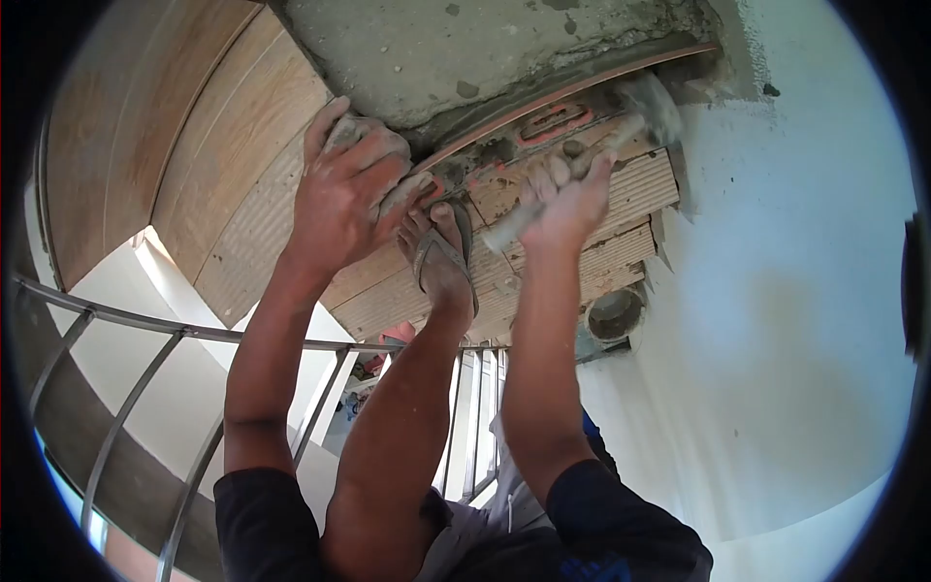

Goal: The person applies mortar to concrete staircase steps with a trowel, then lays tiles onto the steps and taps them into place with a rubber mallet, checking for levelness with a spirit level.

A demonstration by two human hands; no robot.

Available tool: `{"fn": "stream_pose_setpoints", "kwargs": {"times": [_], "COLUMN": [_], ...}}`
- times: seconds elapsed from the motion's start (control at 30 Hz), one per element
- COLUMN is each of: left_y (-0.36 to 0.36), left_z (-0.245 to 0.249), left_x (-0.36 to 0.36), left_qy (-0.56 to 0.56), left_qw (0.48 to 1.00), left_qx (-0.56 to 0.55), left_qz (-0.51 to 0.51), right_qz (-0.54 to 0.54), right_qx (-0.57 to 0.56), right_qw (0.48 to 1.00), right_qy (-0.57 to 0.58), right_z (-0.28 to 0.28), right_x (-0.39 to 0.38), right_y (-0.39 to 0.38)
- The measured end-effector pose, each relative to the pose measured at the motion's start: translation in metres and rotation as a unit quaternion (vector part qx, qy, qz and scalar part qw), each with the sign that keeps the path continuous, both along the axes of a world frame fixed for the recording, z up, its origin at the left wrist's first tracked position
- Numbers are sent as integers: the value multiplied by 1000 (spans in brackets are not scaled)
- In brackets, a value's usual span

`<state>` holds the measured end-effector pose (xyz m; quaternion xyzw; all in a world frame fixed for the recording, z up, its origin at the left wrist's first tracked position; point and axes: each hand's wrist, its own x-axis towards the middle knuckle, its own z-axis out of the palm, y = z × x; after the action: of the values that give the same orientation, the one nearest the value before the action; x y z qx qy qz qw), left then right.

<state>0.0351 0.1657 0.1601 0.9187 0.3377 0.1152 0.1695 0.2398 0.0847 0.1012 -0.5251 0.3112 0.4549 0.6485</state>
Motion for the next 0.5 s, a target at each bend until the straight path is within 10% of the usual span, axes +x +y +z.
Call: {"fn": "stream_pose_setpoints", "kwargs": {"times": [0.3, 0.43, 0.5], "left_y": [-4, 3, 3], "left_z": [-5, -4, -3], "left_x": [-1, 2, 3], "left_qy": [9, -4, -8], "left_qw": [1000, 1000, 1000], "left_qx": [2, 13, 12], "left_qz": [-9, -12, -5], "right_qz": [-8, 16, -159], "right_qx": [-88, 89, 96], "right_qw": [996, 995, 981], "right_qy": [-7, -52, -47], "right_z": [24, 10, 11], "right_x": [-13, -8, -8], "right_y": [9, -42, -35]}}
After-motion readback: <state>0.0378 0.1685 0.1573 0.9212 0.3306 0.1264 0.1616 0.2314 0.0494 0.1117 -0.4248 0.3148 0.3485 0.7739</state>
